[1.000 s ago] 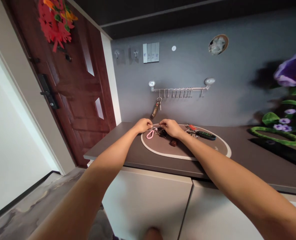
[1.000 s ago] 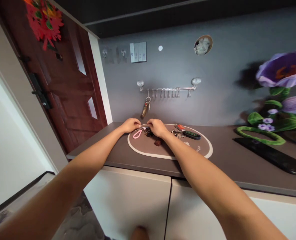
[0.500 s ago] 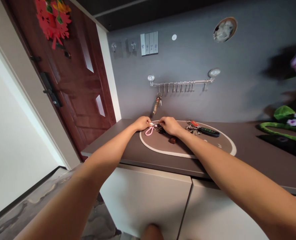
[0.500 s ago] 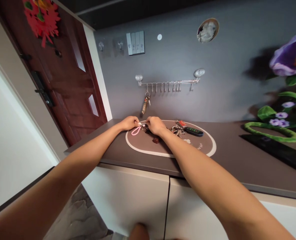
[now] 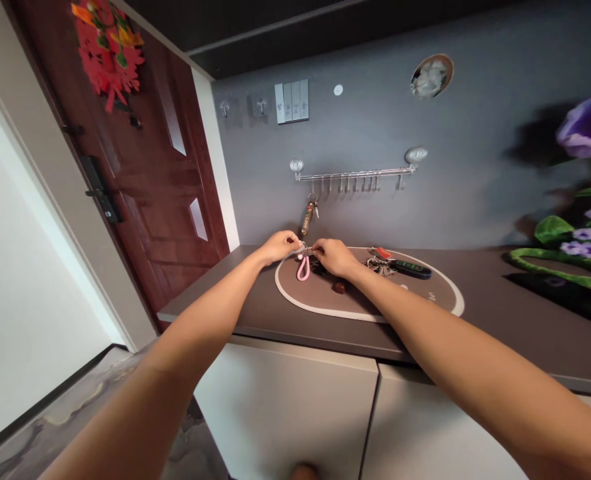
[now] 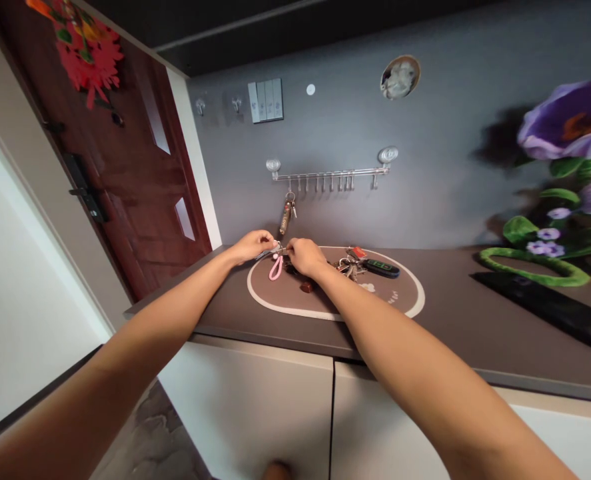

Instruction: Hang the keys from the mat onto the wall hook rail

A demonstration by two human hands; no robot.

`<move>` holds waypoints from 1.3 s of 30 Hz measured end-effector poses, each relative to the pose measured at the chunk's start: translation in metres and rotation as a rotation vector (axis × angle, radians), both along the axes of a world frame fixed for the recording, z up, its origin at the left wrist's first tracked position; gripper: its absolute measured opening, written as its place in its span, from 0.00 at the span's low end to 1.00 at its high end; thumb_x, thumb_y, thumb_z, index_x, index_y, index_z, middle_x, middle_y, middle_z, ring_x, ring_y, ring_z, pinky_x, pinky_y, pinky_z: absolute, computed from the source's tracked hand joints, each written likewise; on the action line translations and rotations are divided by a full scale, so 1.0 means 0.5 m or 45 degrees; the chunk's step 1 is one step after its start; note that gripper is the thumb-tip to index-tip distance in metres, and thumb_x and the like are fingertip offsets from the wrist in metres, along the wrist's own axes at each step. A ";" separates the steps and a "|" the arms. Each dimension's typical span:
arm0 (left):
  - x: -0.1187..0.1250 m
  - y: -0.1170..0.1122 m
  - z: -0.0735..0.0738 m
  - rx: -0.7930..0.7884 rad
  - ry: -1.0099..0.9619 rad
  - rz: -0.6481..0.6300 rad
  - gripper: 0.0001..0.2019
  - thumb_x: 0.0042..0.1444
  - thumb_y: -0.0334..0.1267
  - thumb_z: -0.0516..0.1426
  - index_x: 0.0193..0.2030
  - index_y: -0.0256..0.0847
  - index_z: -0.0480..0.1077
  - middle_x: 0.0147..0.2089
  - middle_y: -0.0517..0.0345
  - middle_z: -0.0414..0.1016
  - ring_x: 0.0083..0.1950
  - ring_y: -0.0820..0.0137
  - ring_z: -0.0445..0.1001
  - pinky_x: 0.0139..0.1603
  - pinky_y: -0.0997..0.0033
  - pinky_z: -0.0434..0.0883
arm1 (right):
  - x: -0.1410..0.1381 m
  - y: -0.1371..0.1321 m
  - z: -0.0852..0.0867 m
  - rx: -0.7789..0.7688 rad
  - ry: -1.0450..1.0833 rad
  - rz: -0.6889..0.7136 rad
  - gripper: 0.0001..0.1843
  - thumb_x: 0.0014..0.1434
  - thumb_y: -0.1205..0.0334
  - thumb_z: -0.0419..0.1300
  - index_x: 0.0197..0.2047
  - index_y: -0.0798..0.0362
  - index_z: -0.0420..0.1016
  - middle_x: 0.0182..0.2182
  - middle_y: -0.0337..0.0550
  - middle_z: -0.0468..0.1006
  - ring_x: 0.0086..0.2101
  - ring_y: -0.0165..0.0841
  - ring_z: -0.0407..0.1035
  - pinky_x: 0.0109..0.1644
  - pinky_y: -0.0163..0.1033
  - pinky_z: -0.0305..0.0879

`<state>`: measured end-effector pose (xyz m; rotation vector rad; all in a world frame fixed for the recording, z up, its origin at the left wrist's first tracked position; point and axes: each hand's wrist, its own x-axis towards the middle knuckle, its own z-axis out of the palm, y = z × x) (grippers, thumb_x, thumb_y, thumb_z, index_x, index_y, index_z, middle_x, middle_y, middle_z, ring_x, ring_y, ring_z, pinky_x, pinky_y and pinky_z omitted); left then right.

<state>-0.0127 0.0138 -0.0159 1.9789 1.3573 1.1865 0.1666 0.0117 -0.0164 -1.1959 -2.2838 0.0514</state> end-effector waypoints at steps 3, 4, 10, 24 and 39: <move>0.003 0.001 0.002 -0.019 -0.154 -0.066 0.07 0.48 0.37 0.57 0.29 0.35 0.65 0.26 0.60 0.69 0.27 0.78 0.67 0.30 0.77 0.63 | -0.001 -0.003 0.002 0.013 0.037 -0.008 0.11 0.56 0.64 0.51 0.39 0.52 0.72 0.37 0.46 0.76 0.37 0.33 0.69 0.38 0.33 0.57; 0.004 0.002 0.002 -0.036 -0.209 -0.093 0.07 0.48 0.37 0.57 0.29 0.34 0.64 0.26 0.60 0.69 0.27 0.78 0.67 0.31 0.76 0.64 | -0.001 -0.003 0.002 0.025 0.049 -0.010 0.11 0.56 0.63 0.51 0.39 0.52 0.72 0.37 0.46 0.76 0.37 0.33 0.69 0.38 0.32 0.57; 0.012 0.000 0.009 -0.142 -0.533 -0.193 0.07 0.47 0.33 0.59 0.29 0.33 0.63 0.26 0.59 0.71 0.28 0.76 0.72 0.37 0.71 0.70 | -0.003 -0.010 0.008 0.074 0.150 0.016 0.11 0.58 0.60 0.50 0.39 0.52 0.72 0.35 0.45 0.76 0.35 0.32 0.68 0.38 0.32 0.56; 0.025 -0.024 0.027 -0.227 -0.763 -0.298 0.07 0.48 0.31 0.59 0.30 0.32 0.64 0.30 0.55 0.73 0.34 0.73 0.74 0.43 0.67 0.72 | -0.001 -0.010 0.014 0.158 0.342 0.079 0.07 0.55 0.63 0.52 0.34 0.53 0.70 0.32 0.42 0.74 0.32 0.29 0.64 0.39 0.33 0.55; 0.021 -0.030 0.033 -0.344 -0.903 -0.365 0.02 0.50 0.28 0.56 0.31 0.31 0.68 0.32 0.52 0.74 0.36 0.73 0.74 0.40 0.71 0.72 | 0.005 0.007 0.024 0.296 0.571 0.319 0.06 0.55 0.64 0.48 0.29 0.53 0.64 0.30 0.41 0.68 0.33 0.31 0.61 0.39 0.35 0.55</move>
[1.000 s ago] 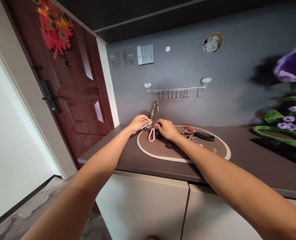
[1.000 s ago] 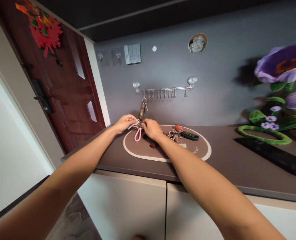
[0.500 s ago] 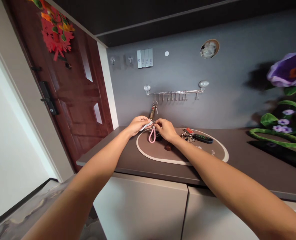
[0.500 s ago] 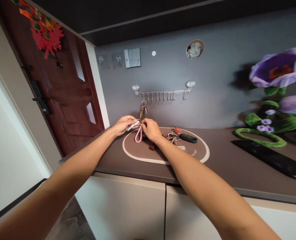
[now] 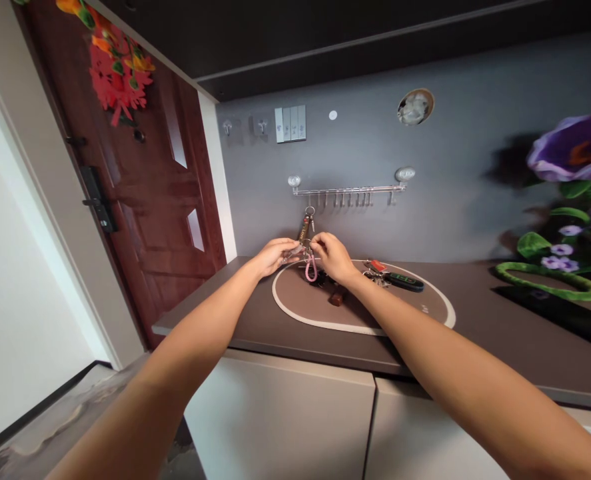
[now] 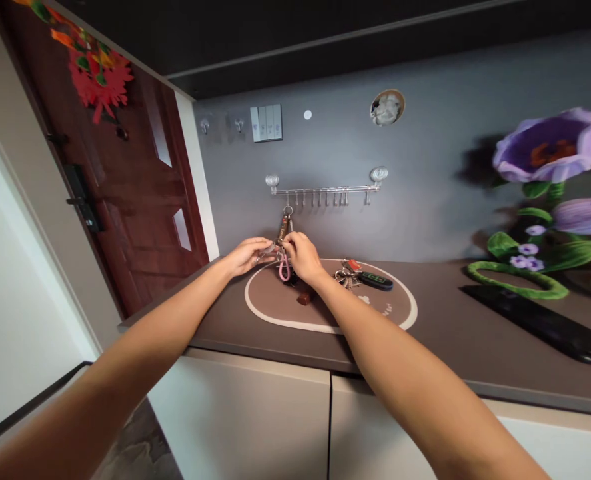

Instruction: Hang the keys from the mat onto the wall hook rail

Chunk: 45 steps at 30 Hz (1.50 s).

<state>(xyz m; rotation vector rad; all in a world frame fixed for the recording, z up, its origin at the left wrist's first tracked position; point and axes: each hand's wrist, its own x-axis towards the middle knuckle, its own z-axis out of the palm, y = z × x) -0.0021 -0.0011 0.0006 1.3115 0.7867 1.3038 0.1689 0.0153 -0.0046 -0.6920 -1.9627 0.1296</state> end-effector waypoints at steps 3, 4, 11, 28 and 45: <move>0.001 0.005 -0.007 -0.012 -0.018 -0.056 0.01 0.50 0.28 0.56 0.30 0.31 0.68 0.29 0.54 0.73 0.32 0.74 0.73 0.38 0.69 0.72 | -0.002 -0.004 0.002 -0.038 0.043 0.022 0.06 0.55 0.63 0.47 0.29 0.53 0.62 0.29 0.41 0.67 0.32 0.30 0.60 0.39 0.35 0.55; 0.002 0.006 -0.010 -0.021 -0.022 -0.081 0.01 0.50 0.28 0.56 0.30 0.32 0.67 0.29 0.55 0.72 0.32 0.74 0.73 0.38 0.68 0.72 | -0.003 -0.005 0.002 -0.057 0.060 0.031 0.06 0.55 0.62 0.47 0.29 0.53 0.62 0.29 0.40 0.67 0.32 0.30 0.60 0.38 0.35 0.55; 0.005 0.009 -0.022 -0.016 0.116 -0.145 0.06 0.50 0.35 0.58 0.31 0.33 0.66 0.32 0.54 0.72 0.34 0.73 0.73 0.43 0.66 0.69 | -0.005 -0.004 -0.003 -0.270 0.192 0.131 0.07 0.54 0.60 0.48 0.30 0.53 0.61 0.27 0.36 0.65 0.29 0.28 0.59 0.35 0.33 0.56; 0.015 0.031 -0.055 0.417 0.810 0.416 0.08 0.53 0.38 0.51 0.28 0.36 0.65 0.25 0.59 0.70 0.24 0.78 0.67 0.29 0.76 0.65 | 0.000 0.008 -0.009 -0.499 0.423 0.116 0.09 0.53 0.54 0.48 0.30 0.51 0.59 0.21 0.32 0.63 0.23 0.27 0.60 0.29 0.33 0.58; 0.008 0.039 -0.073 0.618 1.169 0.494 0.12 0.54 0.39 0.47 0.27 0.37 0.67 0.24 0.59 0.72 0.21 0.76 0.68 0.27 0.76 0.63 | -0.029 0.071 0.117 -0.674 0.846 0.005 0.05 0.55 0.61 0.49 0.29 0.53 0.61 0.20 0.37 0.64 0.20 0.26 0.62 0.26 0.35 0.67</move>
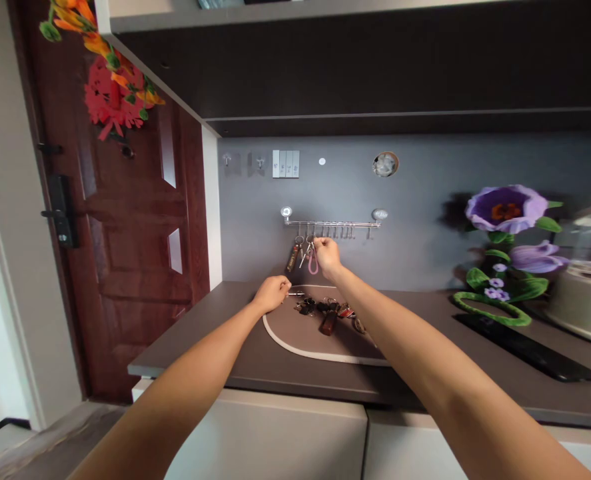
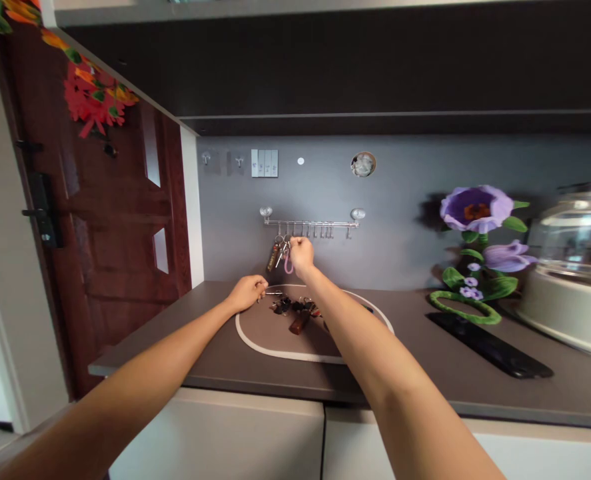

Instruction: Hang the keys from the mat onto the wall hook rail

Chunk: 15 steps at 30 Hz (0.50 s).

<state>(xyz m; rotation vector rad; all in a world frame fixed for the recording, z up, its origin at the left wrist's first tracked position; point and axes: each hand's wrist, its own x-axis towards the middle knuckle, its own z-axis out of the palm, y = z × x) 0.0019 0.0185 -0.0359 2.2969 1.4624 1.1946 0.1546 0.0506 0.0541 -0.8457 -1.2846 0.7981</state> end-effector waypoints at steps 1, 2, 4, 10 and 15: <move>-0.001 0.000 0.000 0.003 0.006 0.006 0.12 0.54 0.39 0.47 0.27 0.37 0.67 0.24 0.58 0.72 0.22 0.76 0.68 0.28 0.76 0.63 | -0.003 0.008 0.007 -0.002 -0.015 -0.028 0.06 0.55 0.62 0.49 0.28 0.53 0.61 0.20 0.37 0.64 0.19 0.26 0.62 0.25 0.35 0.66; -0.001 -0.001 0.001 0.004 0.010 0.011 0.12 0.54 0.39 0.47 0.27 0.37 0.67 0.24 0.58 0.72 0.22 0.76 0.68 0.28 0.76 0.63 | -0.007 0.015 0.012 -0.006 -0.029 -0.058 0.06 0.55 0.62 0.49 0.27 0.53 0.62 0.19 0.37 0.64 0.18 0.26 0.62 0.24 0.35 0.66; -0.002 -0.001 0.001 -0.004 0.017 0.015 0.12 0.54 0.38 0.47 0.27 0.37 0.67 0.24 0.58 0.72 0.22 0.75 0.68 0.27 0.76 0.62 | -0.013 0.028 0.020 -0.022 -0.058 -0.112 0.08 0.55 0.62 0.49 0.26 0.53 0.63 0.18 0.37 0.64 0.18 0.26 0.62 0.24 0.35 0.65; 0.000 -0.001 0.002 -0.009 0.045 0.024 0.12 0.54 0.38 0.47 0.27 0.37 0.68 0.24 0.58 0.72 0.22 0.75 0.68 0.28 0.76 0.62 | -0.027 0.065 0.027 -0.051 -0.100 -0.232 0.10 0.55 0.62 0.49 0.25 0.53 0.65 0.19 0.39 0.67 0.19 0.28 0.64 0.26 0.37 0.66; 0.002 -0.003 0.007 -0.012 0.055 0.039 0.12 0.53 0.38 0.47 0.27 0.37 0.68 0.24 0.57 0.73 0.22 0.75 0.67 0.27 0.76 0.61 | -0.030 0.084 0.020 -0.081 -0.111 -0.266 0.09 0.55 0.62 0.50 0.27 0.54 0.67 0.20 0.41 0.68 0.20 0.29 0.65 0.26 0.37 0.66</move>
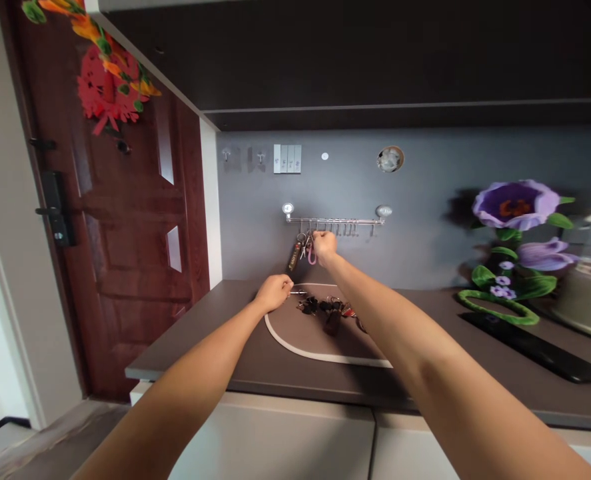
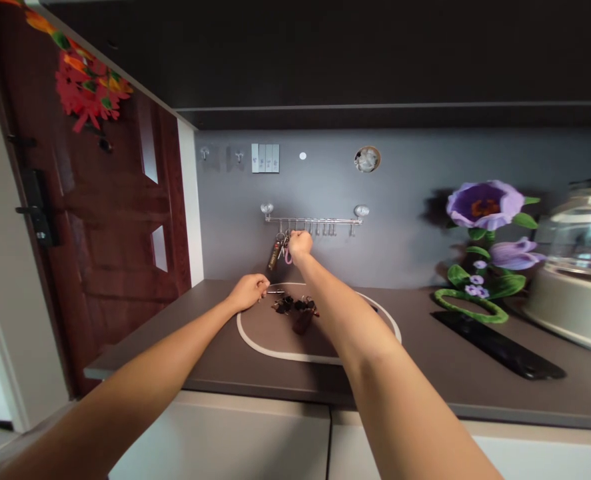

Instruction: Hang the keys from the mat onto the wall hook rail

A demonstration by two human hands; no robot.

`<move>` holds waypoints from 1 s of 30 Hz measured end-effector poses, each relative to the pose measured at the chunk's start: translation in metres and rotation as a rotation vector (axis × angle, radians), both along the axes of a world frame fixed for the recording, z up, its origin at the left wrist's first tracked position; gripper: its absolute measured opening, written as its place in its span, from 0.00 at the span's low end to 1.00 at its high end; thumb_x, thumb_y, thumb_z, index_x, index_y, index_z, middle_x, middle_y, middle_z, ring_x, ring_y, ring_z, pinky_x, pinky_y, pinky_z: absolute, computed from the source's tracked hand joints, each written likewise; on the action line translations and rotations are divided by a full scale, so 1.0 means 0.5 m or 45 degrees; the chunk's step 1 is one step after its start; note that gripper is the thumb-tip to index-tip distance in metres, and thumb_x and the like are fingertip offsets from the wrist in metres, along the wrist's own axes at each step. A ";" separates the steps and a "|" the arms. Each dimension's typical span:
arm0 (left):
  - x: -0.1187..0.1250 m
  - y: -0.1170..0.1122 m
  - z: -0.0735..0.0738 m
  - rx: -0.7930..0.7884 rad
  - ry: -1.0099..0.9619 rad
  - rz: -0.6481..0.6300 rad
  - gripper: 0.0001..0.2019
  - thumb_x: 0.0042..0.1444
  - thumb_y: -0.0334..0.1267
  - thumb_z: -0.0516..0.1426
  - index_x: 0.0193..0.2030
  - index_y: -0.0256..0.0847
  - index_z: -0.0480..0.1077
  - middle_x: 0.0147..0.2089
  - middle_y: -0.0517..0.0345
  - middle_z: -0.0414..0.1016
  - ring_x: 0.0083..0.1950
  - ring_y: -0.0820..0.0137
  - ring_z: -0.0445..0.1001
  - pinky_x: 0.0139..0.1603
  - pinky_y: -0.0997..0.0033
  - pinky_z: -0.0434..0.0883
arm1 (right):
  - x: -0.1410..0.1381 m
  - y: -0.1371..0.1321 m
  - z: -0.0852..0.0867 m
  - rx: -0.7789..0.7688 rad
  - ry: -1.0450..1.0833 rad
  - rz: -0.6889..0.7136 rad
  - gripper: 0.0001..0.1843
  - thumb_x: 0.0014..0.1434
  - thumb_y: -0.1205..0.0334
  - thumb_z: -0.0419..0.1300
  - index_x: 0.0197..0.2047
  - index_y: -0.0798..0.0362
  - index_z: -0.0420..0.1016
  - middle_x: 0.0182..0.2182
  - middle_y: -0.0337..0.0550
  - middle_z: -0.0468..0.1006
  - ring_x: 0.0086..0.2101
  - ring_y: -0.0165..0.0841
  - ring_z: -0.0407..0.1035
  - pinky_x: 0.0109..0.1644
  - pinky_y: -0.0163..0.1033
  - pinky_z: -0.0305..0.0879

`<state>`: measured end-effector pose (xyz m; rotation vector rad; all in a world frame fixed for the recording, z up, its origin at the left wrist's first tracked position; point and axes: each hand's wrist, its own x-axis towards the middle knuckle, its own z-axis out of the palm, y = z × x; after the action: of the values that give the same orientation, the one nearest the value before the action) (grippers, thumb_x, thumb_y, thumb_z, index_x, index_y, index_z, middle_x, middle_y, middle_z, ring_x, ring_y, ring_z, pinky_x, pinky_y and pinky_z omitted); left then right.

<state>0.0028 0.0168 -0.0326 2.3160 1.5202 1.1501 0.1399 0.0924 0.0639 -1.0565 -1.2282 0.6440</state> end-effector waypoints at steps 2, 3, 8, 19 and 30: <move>0.000 -0.001 0.001 -0.003 0.000 -0.002 0.12 0.53 0.38 0.47 0.27 0.37 0.68 0.24 0.57 0.73 0.22 0.75 0.67 0.27 0.76 0.61 | 0.000 0.001 -0.006 -0.007 -0.003 -0.001 0.08 0.55 0.63 0.50 0.27 0.54 0.67 0.20 0.40 0.68 0.20 0.28 0.64 0.25 0.36 0.65; 0.000 -0.001 0.001 -0.002 -0.002 -0.004 0.12 0.53 0.38 0.47 0.27 0.37 0.68 0.24 0.57 0.73 0.22 0.75 0.67 0.27 0.76 0.61 | 0.001 0.001 -0.009 -0.010 0.000 0.007 0.08 0.55 0.63 0.50 0.28 0.54 0.67 0.20 0.40 0.67 0.19 0.28 0.64 0.25 0.36 0.65; 0.001 0.000 0.000 -0.014 -0.027 -0.014 0.11 0.53 0.37 0.47 0.28 0.37 0.68 0.24 0.57 0.72 0.22 0.75 0.67 0.27 0.76 0.62 | 0.005 -0.003 -0.023 -0.008 -0.012 0.031 0.06 0.55 0.63 0.50 0.29 0.54 0.65 0.19 0.36 0.65 0.18 0.25 0.62 0.22 0.32 0.64; 0.000 -0.005 0.006 0.052 0.009 0.019 0.09 0.51 0.33 0.48 0.31 0.37 0.70 0.25 0.58 0.71 0.24 0.74 0.68 0.30 0.76 0.62 | 0.027 -0.015 -0.039 -0.066 -0.039 0.234 0.05 0.52 0.70 0.48 0.31 0.54 0.64 0.22 0.36 0.65 0.22 0.24 0.62 0.26 0.31 0.65; -0.004 0.008 -0.001 0.150 0.062 0.017 0.09 0.52 0.34 0.50 0.36 0.37 0.70 0.33 0.53 0.72 0.32 0.70 0.69 0.38 0.71 0.64 | 0.055 -0.061 -0.065 -0.102 -0.094 0.113 0.17 0.47 0.67 0.55 0.43 0.55 0.64 0.37 0.45 0.72 0.32 0.28 0.67 0.36 0.34 0.64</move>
<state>0.0006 0.0211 -0.0331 2.4295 1.5257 1.2267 0.1675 0.0621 0.0315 -1.1050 -1.3283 0.7331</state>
